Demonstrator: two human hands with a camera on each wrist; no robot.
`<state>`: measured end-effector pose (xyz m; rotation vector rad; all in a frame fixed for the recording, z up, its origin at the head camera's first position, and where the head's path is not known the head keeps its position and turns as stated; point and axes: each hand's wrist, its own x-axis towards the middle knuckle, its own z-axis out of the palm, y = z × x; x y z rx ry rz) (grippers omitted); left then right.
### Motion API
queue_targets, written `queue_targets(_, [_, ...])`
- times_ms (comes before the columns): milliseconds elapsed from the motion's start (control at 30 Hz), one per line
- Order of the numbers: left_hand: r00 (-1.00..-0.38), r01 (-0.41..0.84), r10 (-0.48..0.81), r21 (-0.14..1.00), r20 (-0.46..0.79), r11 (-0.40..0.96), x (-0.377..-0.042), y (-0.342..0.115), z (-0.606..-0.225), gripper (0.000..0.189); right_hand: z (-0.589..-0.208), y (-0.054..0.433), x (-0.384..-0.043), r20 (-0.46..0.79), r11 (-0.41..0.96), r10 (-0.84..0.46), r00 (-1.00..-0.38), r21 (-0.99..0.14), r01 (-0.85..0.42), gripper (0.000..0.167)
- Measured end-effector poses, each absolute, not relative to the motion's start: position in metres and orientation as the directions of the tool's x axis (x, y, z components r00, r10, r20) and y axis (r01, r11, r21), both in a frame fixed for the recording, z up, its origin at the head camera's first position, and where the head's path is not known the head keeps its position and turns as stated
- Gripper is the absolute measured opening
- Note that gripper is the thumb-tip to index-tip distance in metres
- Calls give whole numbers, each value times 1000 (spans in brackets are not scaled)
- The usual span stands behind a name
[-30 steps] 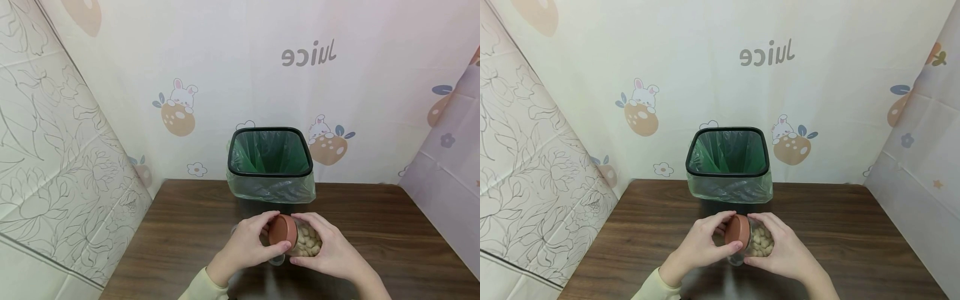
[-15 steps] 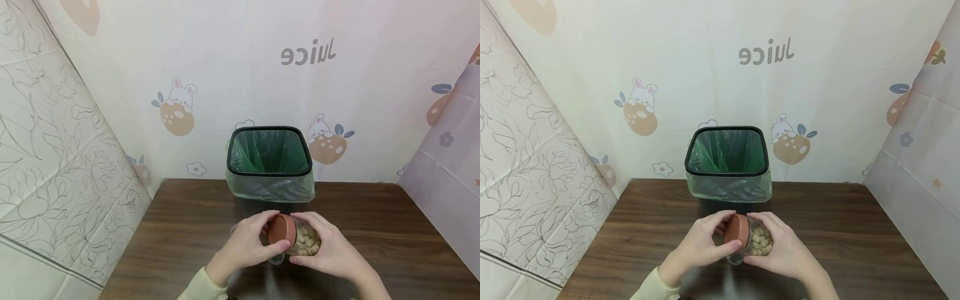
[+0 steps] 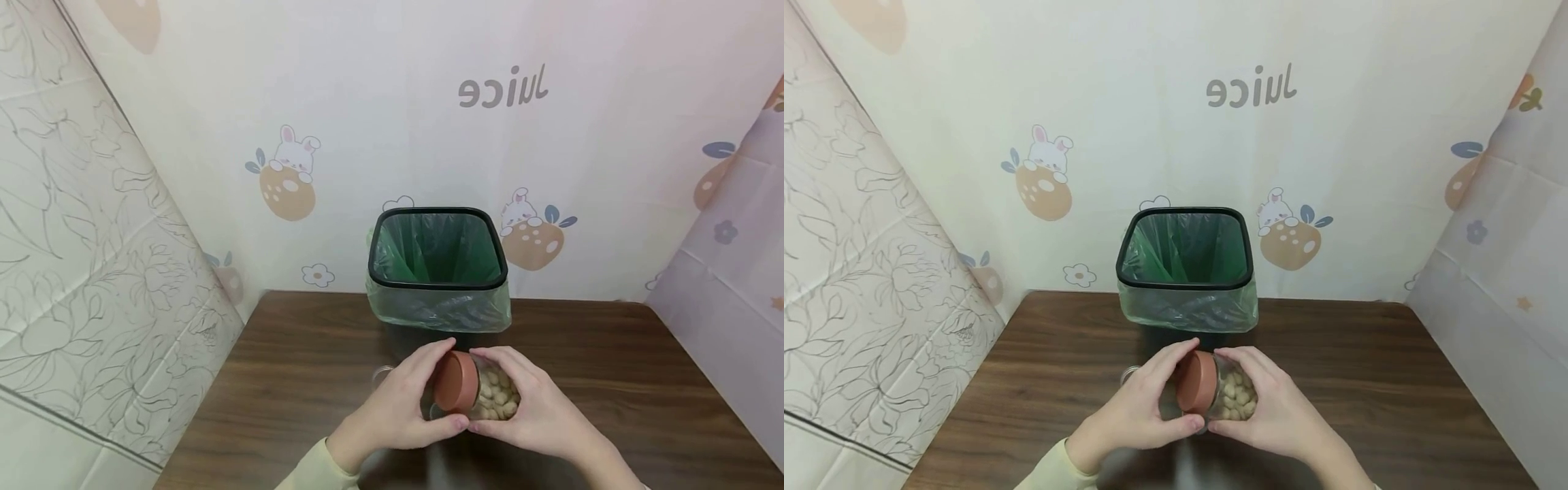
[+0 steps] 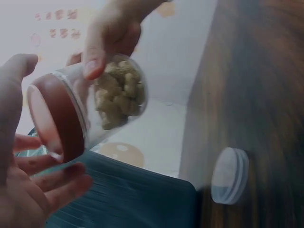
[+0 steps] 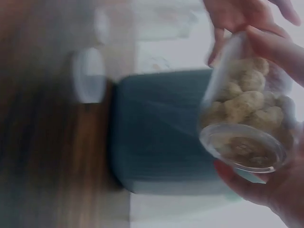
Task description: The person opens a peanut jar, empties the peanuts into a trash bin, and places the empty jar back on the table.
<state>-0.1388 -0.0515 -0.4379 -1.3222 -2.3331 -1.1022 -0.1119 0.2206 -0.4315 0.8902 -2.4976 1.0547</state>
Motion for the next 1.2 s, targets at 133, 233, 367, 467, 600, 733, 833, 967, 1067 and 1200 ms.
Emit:
queue_targets(133, [-459,879,675,405,577,252,-137,-56,-438,101,-433,215,-108,483,525,-449,-752,-538,-659,92])
queue_targets(233, [-409,908,695,342,592,242,-135,-59,-435,101,-436,211,-104,474,534,-441,-762,-544,-648,94])
queue_targets(367, [-364,930,722,274,588,246,-133,-62,-432,99,-440,209,-100,453,550,-418,-788,-564,-616,95])
queue_targets(467, [-338,940,746,243,573,239,-133,-64,-430,99,-440,209,-98,455,554,-418,-786,-558,-618,95])
queue_targets(600, [-303,952,774,214,555,219,-134,-67,-428,98,-439,208,-94,475,559,-428,-769,-529,-639,96])
queue_targets(733, [-280,959,789,199,547,203,-134,-69,-427,95,-439,206,-89,471,562,-417,-778,-539,-627,95])
queue_targets(833, [-277,960,790,196,547,201,-134,-70,-427,94,-440,204,-86,465,556,-405,-787,-559,-616,94])
queue_targets(967, [-288,957,776,199,561,211,-133,-70,-426,93,-442,203,-83,461,549,-402,-791,-570,-611,92])
queue_targets(1067, [-308,951,755,220,579,220,-132,-69,-427,91,-442,202,-82,459,556,-397,-795,-568,-606,92])
queue_targets(1200, [-378,924,723,282,579,257,-130,-68,-428,88,-443,201,-81,460,572,-391,-798,-557,-601,93])
